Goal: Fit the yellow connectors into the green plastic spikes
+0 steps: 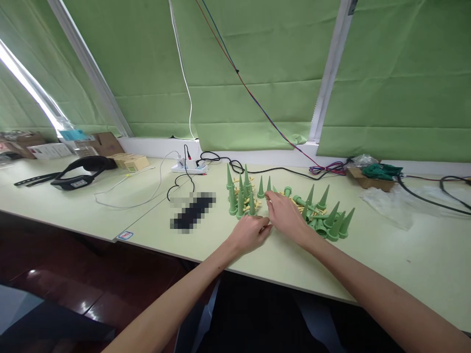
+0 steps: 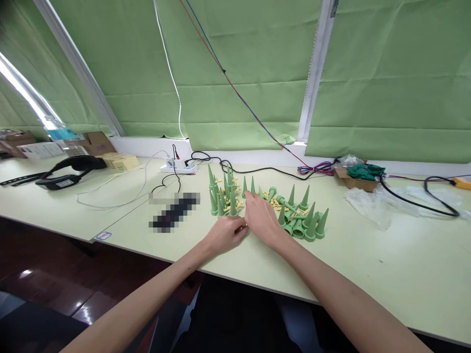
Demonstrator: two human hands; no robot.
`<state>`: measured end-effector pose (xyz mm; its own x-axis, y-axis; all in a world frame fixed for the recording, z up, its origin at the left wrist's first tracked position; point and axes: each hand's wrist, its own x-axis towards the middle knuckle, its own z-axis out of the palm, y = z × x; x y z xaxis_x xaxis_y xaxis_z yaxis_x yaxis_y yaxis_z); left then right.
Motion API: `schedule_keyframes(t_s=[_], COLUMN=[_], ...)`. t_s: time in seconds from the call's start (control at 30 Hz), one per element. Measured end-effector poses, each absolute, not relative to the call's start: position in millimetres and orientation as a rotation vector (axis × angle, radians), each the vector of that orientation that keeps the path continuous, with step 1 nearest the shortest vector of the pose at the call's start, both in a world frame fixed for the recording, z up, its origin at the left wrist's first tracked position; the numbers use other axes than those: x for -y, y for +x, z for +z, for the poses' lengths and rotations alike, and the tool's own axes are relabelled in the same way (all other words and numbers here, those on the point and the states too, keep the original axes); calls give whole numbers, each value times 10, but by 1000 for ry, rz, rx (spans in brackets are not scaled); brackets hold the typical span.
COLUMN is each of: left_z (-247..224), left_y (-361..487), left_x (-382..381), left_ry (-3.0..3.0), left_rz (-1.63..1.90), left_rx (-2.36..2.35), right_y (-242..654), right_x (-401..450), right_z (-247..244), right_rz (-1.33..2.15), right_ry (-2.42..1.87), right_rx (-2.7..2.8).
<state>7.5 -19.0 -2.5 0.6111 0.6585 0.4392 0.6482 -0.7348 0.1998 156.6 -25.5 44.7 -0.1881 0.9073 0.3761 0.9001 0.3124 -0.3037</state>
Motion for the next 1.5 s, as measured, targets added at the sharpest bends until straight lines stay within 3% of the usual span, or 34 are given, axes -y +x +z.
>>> schedule_keyframes(t_s=[0.67, 1.2, 1.5], left_z=[-26, 14, 44], left_y=[68, 88, 78], left_x=[200, 220, 195], left_ry=[2833, 2555, 2380], left_rz=[751, 942, 990], left_rx=[-1140, -1252, -1275], right_y=[1465, 1713, 1774], right_x=[-470, 85, 308], right_z=[421, 361, 190], right_rz=[-47, -280, -86], right_ry=[-1741, -1304, -1211], right_rx=[2165, 2114, 2185])
